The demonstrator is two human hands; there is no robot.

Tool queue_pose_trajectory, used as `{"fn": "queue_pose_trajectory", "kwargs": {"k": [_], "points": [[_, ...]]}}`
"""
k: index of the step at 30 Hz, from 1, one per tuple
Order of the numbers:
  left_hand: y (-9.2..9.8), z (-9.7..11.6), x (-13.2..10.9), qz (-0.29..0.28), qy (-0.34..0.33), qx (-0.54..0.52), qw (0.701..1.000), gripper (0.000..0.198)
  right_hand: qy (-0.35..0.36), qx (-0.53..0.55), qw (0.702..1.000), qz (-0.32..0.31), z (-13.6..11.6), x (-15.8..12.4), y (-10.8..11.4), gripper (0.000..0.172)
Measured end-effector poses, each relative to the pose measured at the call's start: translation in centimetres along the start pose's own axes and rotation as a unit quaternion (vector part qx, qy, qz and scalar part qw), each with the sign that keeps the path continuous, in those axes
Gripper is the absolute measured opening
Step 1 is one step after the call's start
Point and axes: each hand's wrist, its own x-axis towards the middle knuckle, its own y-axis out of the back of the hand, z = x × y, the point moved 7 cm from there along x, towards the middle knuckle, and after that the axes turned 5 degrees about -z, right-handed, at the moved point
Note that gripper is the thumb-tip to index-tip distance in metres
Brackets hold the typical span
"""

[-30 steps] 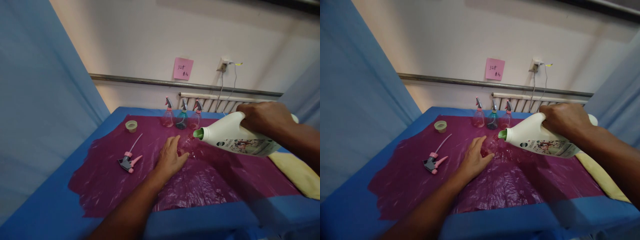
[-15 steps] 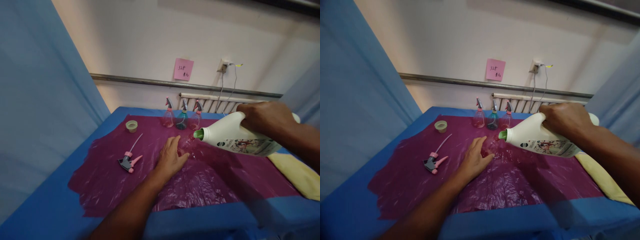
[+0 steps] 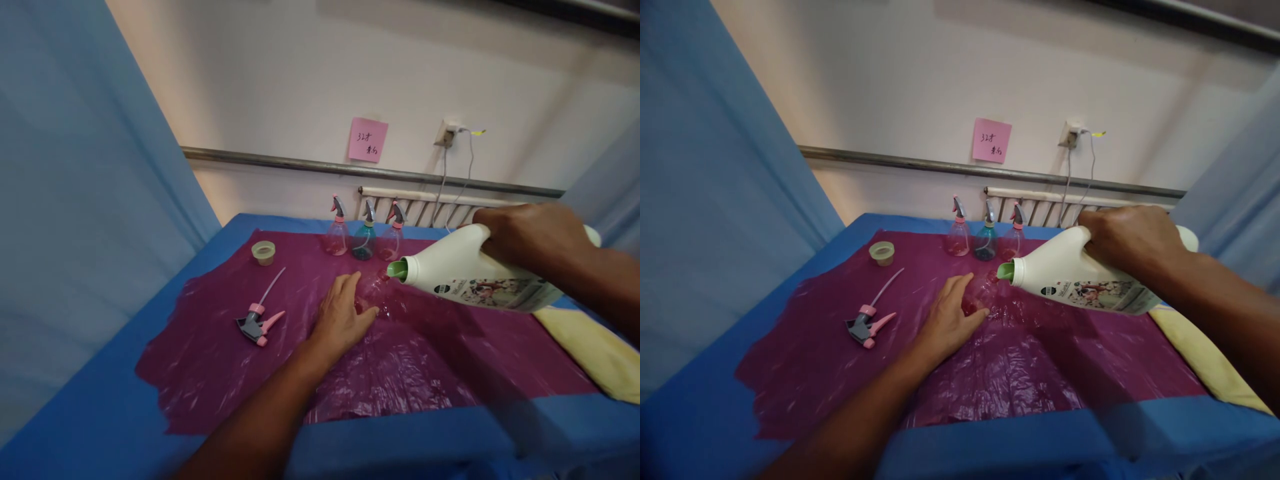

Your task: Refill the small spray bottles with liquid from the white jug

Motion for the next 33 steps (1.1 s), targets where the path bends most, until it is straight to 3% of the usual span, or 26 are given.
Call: {"fn": "queue_pose_trajectory", "kwargs": {"k": [17, 33], "points": [[0.10, 0.10, -0.03, -0.001, 0.005, 0.002, 1.000, 0.078, 0.005, 0.002, 1.000, 0.009, 0.10, 0.00, 0.06, 0.013], [0.22, 0.41, -0.08, -0.007, 0.007, 0.003, 1.000, 0.077, 0.003, -0.028, 1.000, -0.003, 0.20, 0.04, -0.09, 0.018]]}}
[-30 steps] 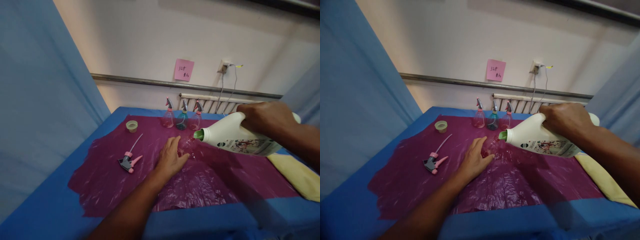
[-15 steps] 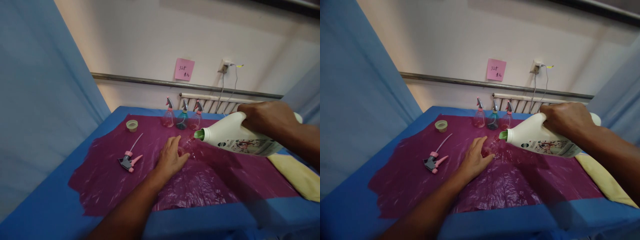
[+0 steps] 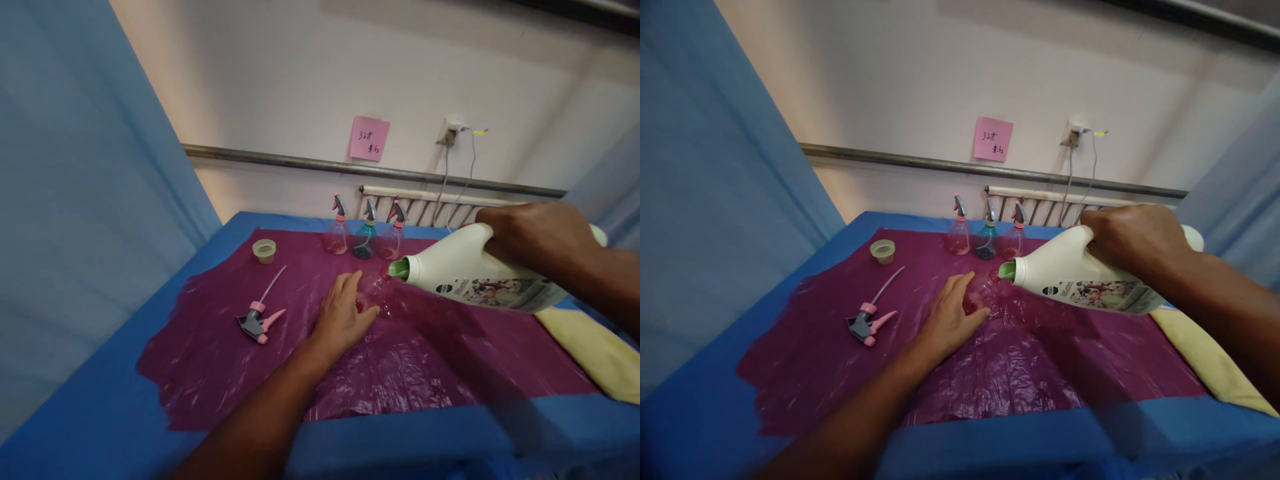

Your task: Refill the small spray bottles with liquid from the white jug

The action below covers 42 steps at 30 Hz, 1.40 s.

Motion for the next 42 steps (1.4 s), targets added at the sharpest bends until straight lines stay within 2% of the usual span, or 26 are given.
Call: {"fn": "queue_pose_trajectory", "kwargs": {"k": [23, 42], "points": [[-0.24, -0.23, 0.09, 0.004, -0.003, -0.006, 1.000, 0.079, -0.005, 0.034, 0.999, 0.009, 0.31, 0.10, -0.03, 0.019], [-0.32, -0.39, 0.08, 0.005, -0.005, -0.001, 1.000, 0.078, 0.003, 0.018, 1.000, 0.007, 0.24, 0.10, -0.05, 0.020]]}}
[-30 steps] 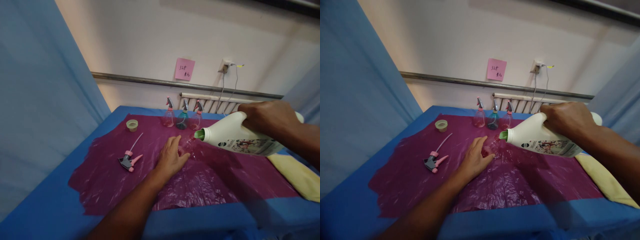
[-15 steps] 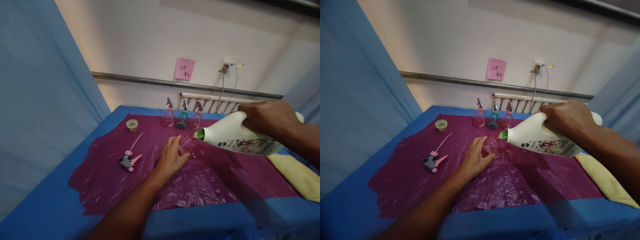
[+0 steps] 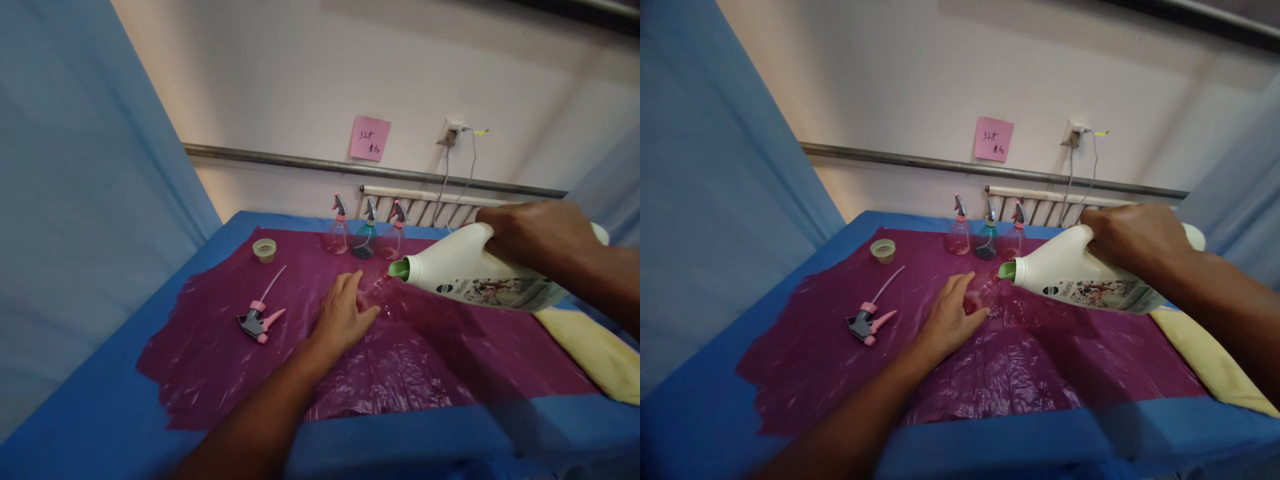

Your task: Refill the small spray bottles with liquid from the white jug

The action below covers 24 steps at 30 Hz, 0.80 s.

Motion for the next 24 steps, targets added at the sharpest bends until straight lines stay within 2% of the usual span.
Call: {"fn": "queue_pose_trajectory", "kwargs": {"k": [21, 24], "points": [[0.04, 0.23, -0.06, -0.010, 0.005, 0.002, 1.000, 0.077, 0.003, -0.010, 1.000, -0.004, -0.11, 0.05, 0.25, 0.022], [0.05, 0.17, -0.04, -0.008, 0.006, 0.005, 1.000, 0.077, 0.011, 0.027, 1.000, 0.010, -0.02, 0.16, 0.18, 0.021]]}}
